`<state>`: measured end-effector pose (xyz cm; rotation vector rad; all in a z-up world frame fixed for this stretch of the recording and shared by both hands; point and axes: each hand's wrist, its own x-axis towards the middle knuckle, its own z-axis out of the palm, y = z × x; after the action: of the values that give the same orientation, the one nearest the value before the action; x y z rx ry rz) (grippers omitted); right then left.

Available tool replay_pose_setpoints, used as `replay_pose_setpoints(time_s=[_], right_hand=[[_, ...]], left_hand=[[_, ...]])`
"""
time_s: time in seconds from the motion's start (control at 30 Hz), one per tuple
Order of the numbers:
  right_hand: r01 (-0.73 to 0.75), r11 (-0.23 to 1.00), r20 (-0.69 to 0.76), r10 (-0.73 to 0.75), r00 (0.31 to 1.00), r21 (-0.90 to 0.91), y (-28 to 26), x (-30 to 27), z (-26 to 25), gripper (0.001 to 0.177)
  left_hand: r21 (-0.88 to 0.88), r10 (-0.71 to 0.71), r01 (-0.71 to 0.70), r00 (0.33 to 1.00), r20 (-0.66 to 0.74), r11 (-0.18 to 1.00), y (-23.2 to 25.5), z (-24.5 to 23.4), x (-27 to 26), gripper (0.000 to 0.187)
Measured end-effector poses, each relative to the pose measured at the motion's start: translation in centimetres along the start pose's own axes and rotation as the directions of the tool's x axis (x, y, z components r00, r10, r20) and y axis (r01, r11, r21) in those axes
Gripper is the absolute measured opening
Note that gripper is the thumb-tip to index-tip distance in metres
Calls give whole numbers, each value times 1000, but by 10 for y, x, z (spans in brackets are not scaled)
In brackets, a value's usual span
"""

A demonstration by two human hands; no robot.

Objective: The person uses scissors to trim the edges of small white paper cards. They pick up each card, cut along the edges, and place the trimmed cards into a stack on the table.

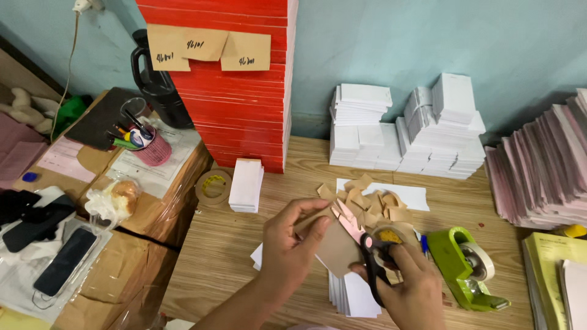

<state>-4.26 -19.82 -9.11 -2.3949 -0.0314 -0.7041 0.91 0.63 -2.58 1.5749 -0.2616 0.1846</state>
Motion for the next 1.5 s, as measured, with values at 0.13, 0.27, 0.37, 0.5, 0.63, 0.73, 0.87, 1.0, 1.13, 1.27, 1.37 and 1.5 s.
replay_pose_setpoints(time_s=[0.13, 0.27, 0.37, 0.5, 0.63, 0.73, 0.87, 1.0, 1.13, 1.27, 1.37, 1.5], right_hand=[[18, 995, -31, -22, 999, -97, 2, 0, 2, 50], [82, 982, -79, -96, 992, -168, 0, 0, 3, 55], [109, 977, -93, -128, 987, -184, -2, -1, 2, 55], [107, 958, -126, -145, 981, -268, 15, -12, 8, 57], [23, 997, -83, -29, 996, -74, 20, -13, 3, 49], [-426, 834, 206, 375, 904, 350, 32, -11, -10, 33], [-518, 512, 446, 268, 854, 685, 35, -11, -11, 65], [-696, 103, 677, 169, 716, 710, 36, -27, 12, 53], [-830, -245, 865, 94, 493, 500, 22, -33, 27, 41], [-839, -200, 857, 229, 462, 506, 7, -20, 21, 28], [-821, -173, 832, 242, 500, 544, 2, -14, 15, 26], [-709, -147, 695, 409, 591, 689, 9, -21, 23, 20]], left_hand=[[113, -41, 42, 999, -11, 993, -5, 2, -2, 24], [114, -68, 66, 998, 12, 991, -4, 2, -3, 17], [157, -56, 55, 998, 3, 986, -6, 2, -2, 19], [121, -92, 87, 995, 33, 989, 3, 3, -3, 22], [74, -61, 57, 997, 47, 996, -2, 3, -4, 23], [75, -131, 126, 989, 67, 989, -8, -1, -3, 21], [-260, -85, 166, 951, 298, 951, -29, -10, 2, 19], [-482, 86, 178, 875, 477, 858, -30, -4, 5, 30], [-526, 49, 231, 884, 465, 818, -37, -5, 6, 20], [-288, 132, -36, 938, 321, 957, -31, -9, 7, 16], [78, 393, -413, 899, 191, 907, -16, -9, 9, 17], [324, 611, -622, 778, 149, 713, -2, -6, 9, 15]])
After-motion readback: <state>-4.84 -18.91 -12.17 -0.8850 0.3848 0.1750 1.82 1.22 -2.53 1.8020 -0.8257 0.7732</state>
